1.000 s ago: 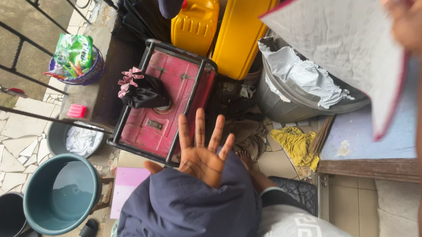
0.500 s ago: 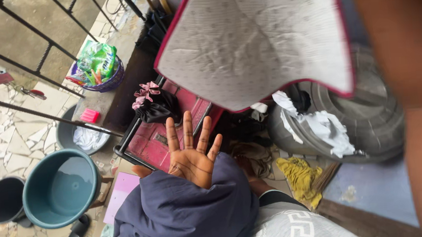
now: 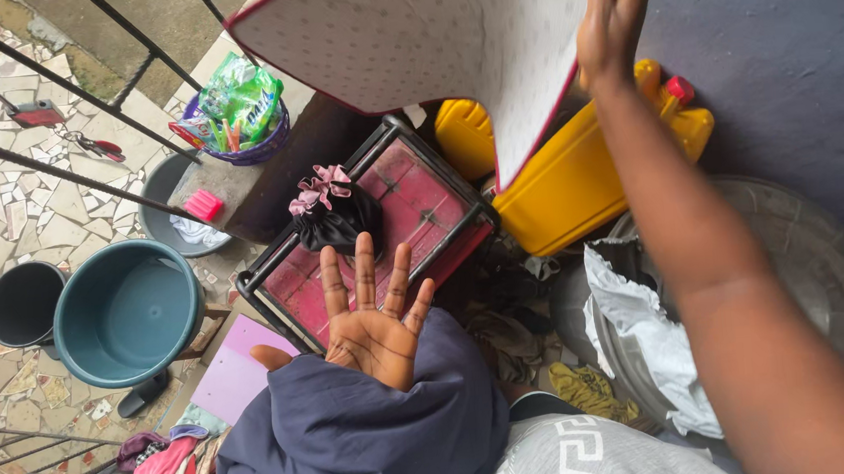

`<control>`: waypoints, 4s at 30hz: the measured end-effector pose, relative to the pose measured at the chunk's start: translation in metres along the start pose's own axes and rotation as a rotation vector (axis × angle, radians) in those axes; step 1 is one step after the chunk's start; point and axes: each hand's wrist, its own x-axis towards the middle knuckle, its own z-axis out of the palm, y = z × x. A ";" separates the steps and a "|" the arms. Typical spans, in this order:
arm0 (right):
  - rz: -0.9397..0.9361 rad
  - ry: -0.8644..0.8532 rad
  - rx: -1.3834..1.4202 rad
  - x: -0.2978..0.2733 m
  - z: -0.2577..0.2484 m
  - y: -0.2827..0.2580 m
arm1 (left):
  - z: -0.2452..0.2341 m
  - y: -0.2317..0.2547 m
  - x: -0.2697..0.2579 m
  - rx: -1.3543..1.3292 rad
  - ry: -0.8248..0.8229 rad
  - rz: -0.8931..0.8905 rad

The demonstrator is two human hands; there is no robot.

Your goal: The person picks up a towel and a pink item, walks outside, and hangs the towel on a clothesline using green clothespins.

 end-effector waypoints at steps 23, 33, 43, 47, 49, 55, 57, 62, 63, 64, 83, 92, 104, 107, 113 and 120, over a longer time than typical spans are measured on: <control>0.486 -1.059 0.224 -0.325 0.004 -0.275 | 0.037 -0.027 -0.003 0.565 -0.068 -0.185; 0.268 -0.630 -0.264 -0.417 -0.028 -0.372 | 0.069 -0.125 -0.012 0.102 -0.467 -0.447; 0.638 -0.081 -0.330 -0.430 -0.158 -0.437 | 0.046 -0.357 0.011 1.018 -0.729 -0.352; 0.413 0.147 -0.417 -0.400 -0.223 -0.442 | 0.015 -0.406 0.027 1.657 -0.876 -0.336; 0.413 0.194 -0.470 -0.379 -0.271 -0.435 | 0.005 -0.419 0.042 1.922 -0.951 -0.373; 0.516 0.119 -0.364 -0.325 -0.460 -0.349 | 0.016 -0.449 0.077 2.308 -1.139 -0.583; 0.767 0.190 -0.050 -0.317 -0.522 -0.306 | 0.032 -0.464 0.081 2.363 -1.206 -0.633; 1.207 0.293 -0.030 -0.327 -0.631 -0.205 | 0.081 -0.519 0.065 2.382 -1.421 -0.782; 1.266 0.297 -0.115 -0.331 -0.644 -0.191 | 0.083 -0.526 0.057 2.359 -1.462 -0.833; 1.323 0.302 -0.197 -0.335 -0.651 -0.180 | 0.080 -0.532 0.047 2.319 -1.507 -0.892; 0.395 -0.241 -1.138 -0.350 -0.389 -0.219 | -0.005 -0.449 -0.099 2.349 -0.971 -0.166; 0.088 -0.691 -0.774 -0.339 -0.222 -0.270 | 0.018 -0.284 -0.162 2.319 -0.234 -0.149; 0.036 -1.225 -0.532 -0.438 -0.017 -0.297 | -0.059 -0.114 -0.274 2.173 0.414 -0.193; 0.013 -1.323 -0.498 -0.468 0.034 -0.305 | -0.089 -0.074 -0.297 2.090 0.508 -0.132; -0.038 -1.431 -0.435 -0.516 0.147 -0.323 | -0.130 0.025 -0.325 2.094 0.654 -0.035; -0.115 -1.434 -0.342 -0.558 0.254 -0.335 | -0.142 0.121 -0.345 2.059 0.797 0.135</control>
